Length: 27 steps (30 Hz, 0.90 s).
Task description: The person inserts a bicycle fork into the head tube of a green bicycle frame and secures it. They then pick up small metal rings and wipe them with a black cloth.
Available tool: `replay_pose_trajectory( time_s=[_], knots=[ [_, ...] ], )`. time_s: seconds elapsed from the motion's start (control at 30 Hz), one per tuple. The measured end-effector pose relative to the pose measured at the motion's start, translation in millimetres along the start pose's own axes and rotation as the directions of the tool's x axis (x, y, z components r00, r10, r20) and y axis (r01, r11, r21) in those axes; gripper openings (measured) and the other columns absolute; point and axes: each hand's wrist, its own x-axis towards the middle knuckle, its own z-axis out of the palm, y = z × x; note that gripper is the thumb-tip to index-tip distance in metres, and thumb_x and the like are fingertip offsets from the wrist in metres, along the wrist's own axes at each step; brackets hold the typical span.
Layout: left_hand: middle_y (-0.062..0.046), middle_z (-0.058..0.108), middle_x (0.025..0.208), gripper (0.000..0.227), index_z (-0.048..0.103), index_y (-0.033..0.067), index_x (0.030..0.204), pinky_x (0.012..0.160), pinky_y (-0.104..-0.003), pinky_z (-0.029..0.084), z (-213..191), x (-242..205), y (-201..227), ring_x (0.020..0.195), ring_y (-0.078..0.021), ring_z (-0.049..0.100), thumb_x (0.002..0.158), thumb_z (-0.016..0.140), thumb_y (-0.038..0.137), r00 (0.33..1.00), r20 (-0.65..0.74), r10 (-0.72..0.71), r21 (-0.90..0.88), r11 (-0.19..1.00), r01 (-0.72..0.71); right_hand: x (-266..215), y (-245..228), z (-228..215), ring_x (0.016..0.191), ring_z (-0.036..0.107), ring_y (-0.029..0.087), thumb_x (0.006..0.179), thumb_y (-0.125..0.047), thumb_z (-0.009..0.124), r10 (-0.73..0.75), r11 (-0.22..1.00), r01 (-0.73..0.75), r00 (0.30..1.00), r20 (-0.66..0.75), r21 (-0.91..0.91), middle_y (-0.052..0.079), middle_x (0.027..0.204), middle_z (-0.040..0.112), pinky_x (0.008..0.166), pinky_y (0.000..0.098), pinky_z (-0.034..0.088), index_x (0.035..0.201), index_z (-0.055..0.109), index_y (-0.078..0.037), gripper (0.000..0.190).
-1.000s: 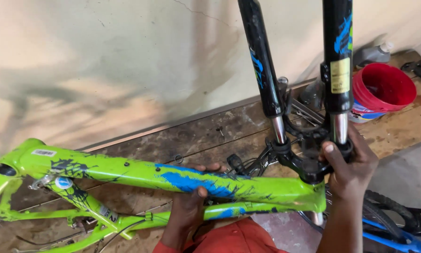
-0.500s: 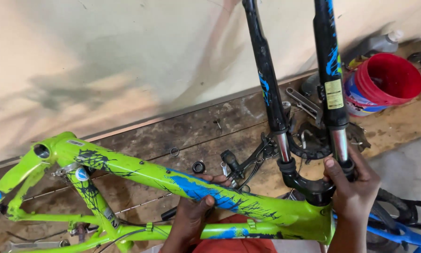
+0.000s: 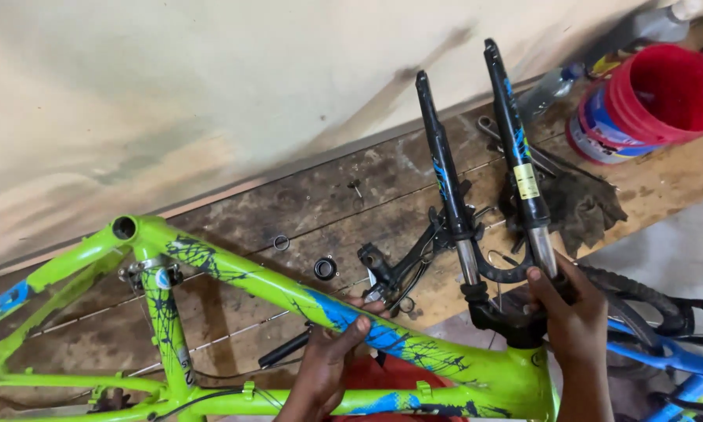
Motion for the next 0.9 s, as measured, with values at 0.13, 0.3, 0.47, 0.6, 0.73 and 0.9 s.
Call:
replay_pose_trajectory(
  time_s=[0.13, 0.3, 0.47, 0.6, 0.73, 0.9],
  knots=[
    [-0.025, 0.073, 0.107, 0.030, 0.057, 0.0007, 0.108, 0.086, -0.055, 0.058, 15, 2, 9, 0.102, -0.0396, 0.071, 0.080, 0.069, 0.004, 0.974, -0.179, -0.140, 0.052, 0.987, 0.151, 3, -21, 3, 0.064, 0.050, 0.017, 0.095, -0.028, 0.061, 0.122, 0.973, -0.096, 0.986, 0.115, -0.211, 0.007, 0.069, 0.056, 0.061, 0.0324, 0.037, 0.115, 0.070, -0.009, 0.029],
    [-0.020, 0.074, 0.106, 0.022, 0.063, 0.0042, 0.102, 0.087, -0.052, 0.057, 2, 16, -4, 0.096, -0.0345, 0.070, 0.083, 0.069, 0.014, 0.973, -0.155, -0.169, 0.036, 0.984, 0.177, 10, -21, 9, 0.087, 0.068, 0.020, 0.092, -0.037, 0.060, 0.193, 0.934, -0.147, 0.975, 0.113, -0.326, 0.010, 0.091, 0.069, 0.071, 0.0375, 0.044, 0.136, 0.062, -0.015, 0.049],
    [-0.018, 0.071, 0.105, 0.026, 0.062, 0.0017, 0.103, 0.086, -0.051, 0.057, 1, 22, -5, 0.097, -0.0343, 0.068, 0.085, 0.066, 0.020, 0.973, -0.158, -0.171, 0.043, 0.983, 0.180, 2, -23, 7, 0.132, 0.047, 0.034, 0.084, -0.052, 0.053, 0.227, 0.873, -0.162, 0.970, 0.089, -0.459, 0.012, 0.144, 0.052, 0.097, 0.0482, 0.039, 0.149, 0.044, -0.019, 0.073],
    [-0.020, 0.073, 0.108, 0.020, 0.064, 0.0048, 0.096, 0.085, -0.044, 0.059, 2, 27, -3, 0.093, -0.0300, 0.069, 0.086, 0.067, 0.022, 0.967, -0.150, -0.204, 0.033, 0.977, 0.211, -22, -4, 0, 0.095, 0.056, 0.036, 0.097, -0.036, 0.061, -0.135, 0.846, 0.091, 0.990, -0.046, -0.525, 0.013, 0.100, 0.060, 0.074, 0.0469, 0.039, 0.101, 0.050, -0.006, 0.032],
    [-0.019, 0.072, 0.112, 0.023, 0.064, 0.0048, 0.101, 0.083, -0.043, 0.058, -2, 32, -3, 0.096, -0.0315, 0.069, 0.087, 0.065, 0.022, 0.955, -0.163, -0.246, 0.032, 0.967, 0.254, -68, 5, -9, 0.075, 0.057, 0.012, 0.098, -0.025, 0.056, -0.248, 0.962, 0.256, 0.965, -0.084, 0.096, 0.005, 0.083, 0.064, 0.070, 0.0264, 0.044, 0.091, 0.059, -0.006, 0.021],
    [-0.019, 0.071, 0.113, 0.024, 0.061, 0.0075, 0.105, 0.087, -0.043, 0.056, 2, 33, 2, 0.100, -0.0310, 0.068, 0.087, 0.064, 0.023, 0.961, -0.145, -0.236, 0.045, 0.969, 0.244, -128, 61, -15, 0.047, 0.052, 0.018, 0.088, -0.010, 0.057, -0.137, 0.861, -0.034, 0.946, 0.294, 0.508, 0.008, 0.053, 0.056, 0.032, 0.0263, 0.034, 0.080, 0.070, 0.002, 0.019]
  ],
)
